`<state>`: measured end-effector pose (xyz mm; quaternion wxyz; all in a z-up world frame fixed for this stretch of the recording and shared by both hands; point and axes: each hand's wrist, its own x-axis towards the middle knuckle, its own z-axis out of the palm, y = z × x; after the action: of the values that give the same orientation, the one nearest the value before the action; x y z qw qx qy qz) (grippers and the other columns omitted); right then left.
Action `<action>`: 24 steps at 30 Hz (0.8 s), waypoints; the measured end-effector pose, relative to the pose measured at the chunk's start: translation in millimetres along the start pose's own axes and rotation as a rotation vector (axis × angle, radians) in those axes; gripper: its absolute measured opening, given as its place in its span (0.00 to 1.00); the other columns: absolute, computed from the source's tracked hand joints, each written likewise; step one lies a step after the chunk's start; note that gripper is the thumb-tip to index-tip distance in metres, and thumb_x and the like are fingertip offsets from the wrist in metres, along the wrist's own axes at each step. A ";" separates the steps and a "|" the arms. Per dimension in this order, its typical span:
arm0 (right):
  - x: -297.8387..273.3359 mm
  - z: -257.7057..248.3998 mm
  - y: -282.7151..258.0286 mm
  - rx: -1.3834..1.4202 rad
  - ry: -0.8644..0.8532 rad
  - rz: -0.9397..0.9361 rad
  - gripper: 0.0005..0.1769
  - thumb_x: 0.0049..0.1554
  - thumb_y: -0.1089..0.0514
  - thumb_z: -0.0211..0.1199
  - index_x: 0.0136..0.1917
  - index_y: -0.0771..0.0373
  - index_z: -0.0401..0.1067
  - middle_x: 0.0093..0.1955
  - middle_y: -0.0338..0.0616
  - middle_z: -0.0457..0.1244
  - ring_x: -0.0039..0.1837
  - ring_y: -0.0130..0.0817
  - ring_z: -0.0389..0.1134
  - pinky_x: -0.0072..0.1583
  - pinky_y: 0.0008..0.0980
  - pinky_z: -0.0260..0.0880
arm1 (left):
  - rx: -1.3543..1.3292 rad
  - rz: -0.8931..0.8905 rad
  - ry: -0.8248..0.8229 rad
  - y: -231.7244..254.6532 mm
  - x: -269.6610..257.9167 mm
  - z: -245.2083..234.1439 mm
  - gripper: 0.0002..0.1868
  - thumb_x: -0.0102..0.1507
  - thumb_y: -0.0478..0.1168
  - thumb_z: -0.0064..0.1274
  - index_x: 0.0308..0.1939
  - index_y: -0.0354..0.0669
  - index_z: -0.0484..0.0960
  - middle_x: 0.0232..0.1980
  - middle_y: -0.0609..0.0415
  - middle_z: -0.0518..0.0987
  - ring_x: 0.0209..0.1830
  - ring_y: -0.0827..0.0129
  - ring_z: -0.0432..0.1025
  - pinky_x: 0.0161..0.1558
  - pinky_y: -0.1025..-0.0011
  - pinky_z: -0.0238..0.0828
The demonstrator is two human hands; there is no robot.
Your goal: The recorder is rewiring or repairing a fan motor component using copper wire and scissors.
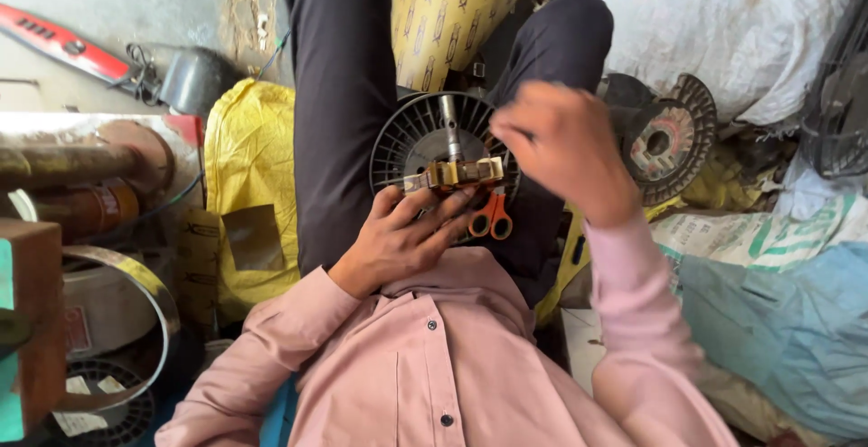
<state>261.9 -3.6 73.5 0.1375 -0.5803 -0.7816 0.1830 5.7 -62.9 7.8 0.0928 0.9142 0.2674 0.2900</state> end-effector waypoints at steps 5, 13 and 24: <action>34.5 36.1 27.3 0.193 -0.066 -0.140 0.04 0.55 0.58 0.72 0.41 0.60 0.81 0.37 0.42 0.68 0.37 0.34 0.68 0.39 0.35 0.66 | -0.191 -0.069 0.142 -12.8 6.9 -4.8 0.16 0.66 0.46 0.58 0.57 0.53 0.81 0.67 0.60 0.78 0.58 0.63 0.65 0.58 0.60 0.58; 44.8 -0.6 -28.1 0.054 -0.015 -0.149 0.06 0.57 0.62 0.69 0.38 0.63 0.79 0.31 0.45 0.63 0.32 0.38 0.65 0.38 0.36 0.63 | -0.776 -0.272 -0.148 -63.9 32.8 -0.1 0.34 0.74 0.59 0.37 0.72 0.37 0.70 0.60 0.48 0.81 0.66 0.47 0.65 0.71 0.53 0.53; -51.3 9.3 -103.1 0.040 0.081 0.031 0.01 0.54 0.65 0.69 0.41 0.65 0.79 0.30 0.45 0.61 0.28 0.39 0.64 0.32 0.37 0.61 | -0.633 -0.359 0.316 -43.2 7.8 1.7 0.12 0.70 0.42 0.49 0.55 0.43 0.78 0.57 0.56 0.82 0.55 0.69 0.71 0.66 0.59 0.63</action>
<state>184.4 -80.7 111.0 0.1777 -0.5962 -0.7626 0.1772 -6.8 -22.4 -3.9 0.3769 0.7232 0.3312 0.4746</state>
